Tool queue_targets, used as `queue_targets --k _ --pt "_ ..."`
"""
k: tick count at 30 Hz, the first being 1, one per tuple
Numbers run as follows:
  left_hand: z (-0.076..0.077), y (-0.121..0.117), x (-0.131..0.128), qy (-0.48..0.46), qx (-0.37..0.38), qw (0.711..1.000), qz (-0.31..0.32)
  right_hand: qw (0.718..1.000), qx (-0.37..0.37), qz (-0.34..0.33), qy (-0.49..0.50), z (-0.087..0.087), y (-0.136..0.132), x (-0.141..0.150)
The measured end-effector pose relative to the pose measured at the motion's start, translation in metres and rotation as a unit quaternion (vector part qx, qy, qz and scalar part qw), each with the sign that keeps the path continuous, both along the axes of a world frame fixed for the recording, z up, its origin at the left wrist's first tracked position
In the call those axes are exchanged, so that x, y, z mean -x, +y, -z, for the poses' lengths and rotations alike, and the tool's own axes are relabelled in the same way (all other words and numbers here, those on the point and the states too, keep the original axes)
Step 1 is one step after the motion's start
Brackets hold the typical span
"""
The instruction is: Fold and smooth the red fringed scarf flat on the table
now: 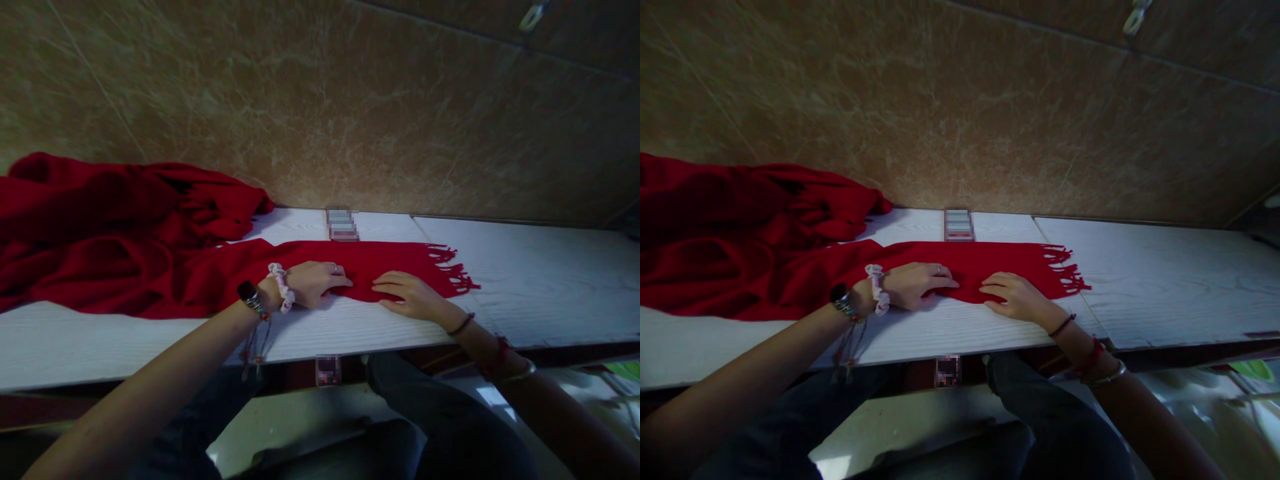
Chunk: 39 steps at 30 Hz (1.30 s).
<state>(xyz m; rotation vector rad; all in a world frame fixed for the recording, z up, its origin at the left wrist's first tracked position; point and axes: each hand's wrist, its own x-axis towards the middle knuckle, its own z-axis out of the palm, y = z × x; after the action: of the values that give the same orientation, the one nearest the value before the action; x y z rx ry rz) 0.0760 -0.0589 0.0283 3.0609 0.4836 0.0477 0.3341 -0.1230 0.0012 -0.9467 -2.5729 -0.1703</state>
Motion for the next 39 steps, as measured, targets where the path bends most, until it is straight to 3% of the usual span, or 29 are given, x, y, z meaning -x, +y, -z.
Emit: queue_targets --k 6,13,20,31,39 --pt "0.002 0.001 0.007 -0.027 -0.027 0.999 -0.012 0.997 -0.062 0.013 0.032 0.004 0.003 -0.001" --pt "0.009 -0.005 0.002 -0.081 -0.103 0.991 0.002 0.998 -0.054 0.0 0.043 0.001 -0.003 0.003" --pt "0.017 -0.005 0.0 -0.133 -0.15 0.98 -0.002 0.992 -0.117 0.028 0.027 0.006 0.003 -0.001" --pt "0.006 -0.015 -0.004 -0.083 -0.191 0.978 0.022 0.989 -0.147 0.027 -0.009 0.004 0.0 -0.002" --pt "0.014 -0.014 -0.006 -0.068 -0.183 0.98 0.034 0.993 -0.112 0.018 -0.015 0.001 -0.003 0.001"
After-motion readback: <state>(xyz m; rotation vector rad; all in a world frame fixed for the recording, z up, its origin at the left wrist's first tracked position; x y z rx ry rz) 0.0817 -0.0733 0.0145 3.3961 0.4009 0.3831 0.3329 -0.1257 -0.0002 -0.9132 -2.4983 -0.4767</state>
